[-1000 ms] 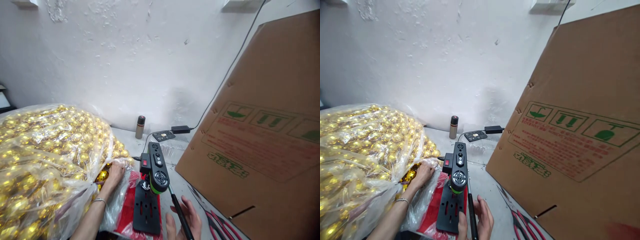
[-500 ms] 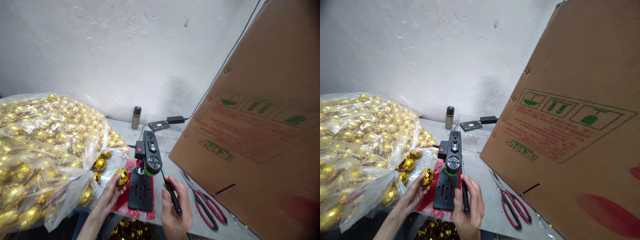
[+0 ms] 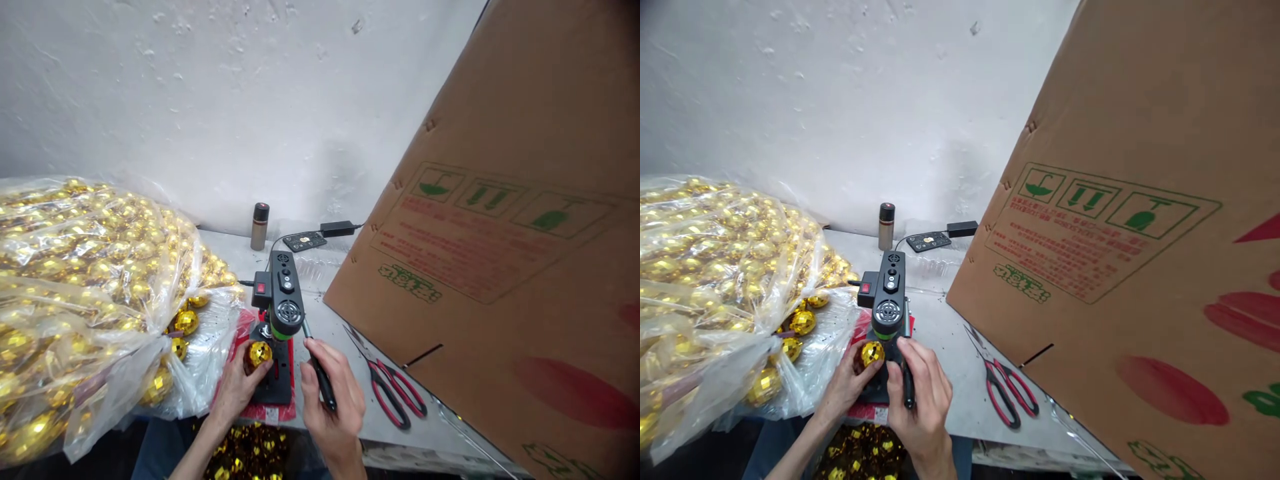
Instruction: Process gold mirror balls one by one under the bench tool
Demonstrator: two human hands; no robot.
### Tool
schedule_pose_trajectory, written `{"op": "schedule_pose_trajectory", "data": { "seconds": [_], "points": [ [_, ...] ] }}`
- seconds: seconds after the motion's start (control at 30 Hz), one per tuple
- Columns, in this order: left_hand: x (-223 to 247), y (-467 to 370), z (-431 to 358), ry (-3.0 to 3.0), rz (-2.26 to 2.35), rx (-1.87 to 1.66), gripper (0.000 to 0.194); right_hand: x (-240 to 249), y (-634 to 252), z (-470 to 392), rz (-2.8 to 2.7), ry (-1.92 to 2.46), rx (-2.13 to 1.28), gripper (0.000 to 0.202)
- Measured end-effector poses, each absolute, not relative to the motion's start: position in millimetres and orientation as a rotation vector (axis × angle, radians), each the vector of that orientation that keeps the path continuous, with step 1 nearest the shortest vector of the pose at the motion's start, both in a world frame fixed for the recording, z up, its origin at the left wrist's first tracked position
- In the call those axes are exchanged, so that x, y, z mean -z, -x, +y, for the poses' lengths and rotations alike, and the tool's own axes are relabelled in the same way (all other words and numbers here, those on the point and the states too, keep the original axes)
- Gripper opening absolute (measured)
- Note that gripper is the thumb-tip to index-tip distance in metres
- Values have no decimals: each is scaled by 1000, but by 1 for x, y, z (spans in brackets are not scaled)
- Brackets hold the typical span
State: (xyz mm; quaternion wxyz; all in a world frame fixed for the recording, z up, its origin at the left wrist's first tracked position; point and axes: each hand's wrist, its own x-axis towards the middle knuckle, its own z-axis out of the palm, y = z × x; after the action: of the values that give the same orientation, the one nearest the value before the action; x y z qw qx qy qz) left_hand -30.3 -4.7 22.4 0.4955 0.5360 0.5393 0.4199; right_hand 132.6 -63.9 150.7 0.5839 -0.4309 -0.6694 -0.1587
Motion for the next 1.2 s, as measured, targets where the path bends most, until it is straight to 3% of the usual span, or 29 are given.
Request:
{"op": "schedule_pose_trajectory", "data": {
  "seconds": [0.67,0.87,1.03,1.2],
  "points": [
    [-9,25,-3,-1895,1337,-939,54,-150,-134,-67,-1581,1037,366,26],
    [-8,16,3,-1907,1315,-868,53,-161,-134,-63,-1631,992,270,15],
    [-8,18,2,-1882,1290,-834,53,-157,-125,-61,-1602,981,159,31],
    [-9,17,2,-1881,1299,-816,49,-124,-122,-55,-1557,939,258,31]
  ]
}}
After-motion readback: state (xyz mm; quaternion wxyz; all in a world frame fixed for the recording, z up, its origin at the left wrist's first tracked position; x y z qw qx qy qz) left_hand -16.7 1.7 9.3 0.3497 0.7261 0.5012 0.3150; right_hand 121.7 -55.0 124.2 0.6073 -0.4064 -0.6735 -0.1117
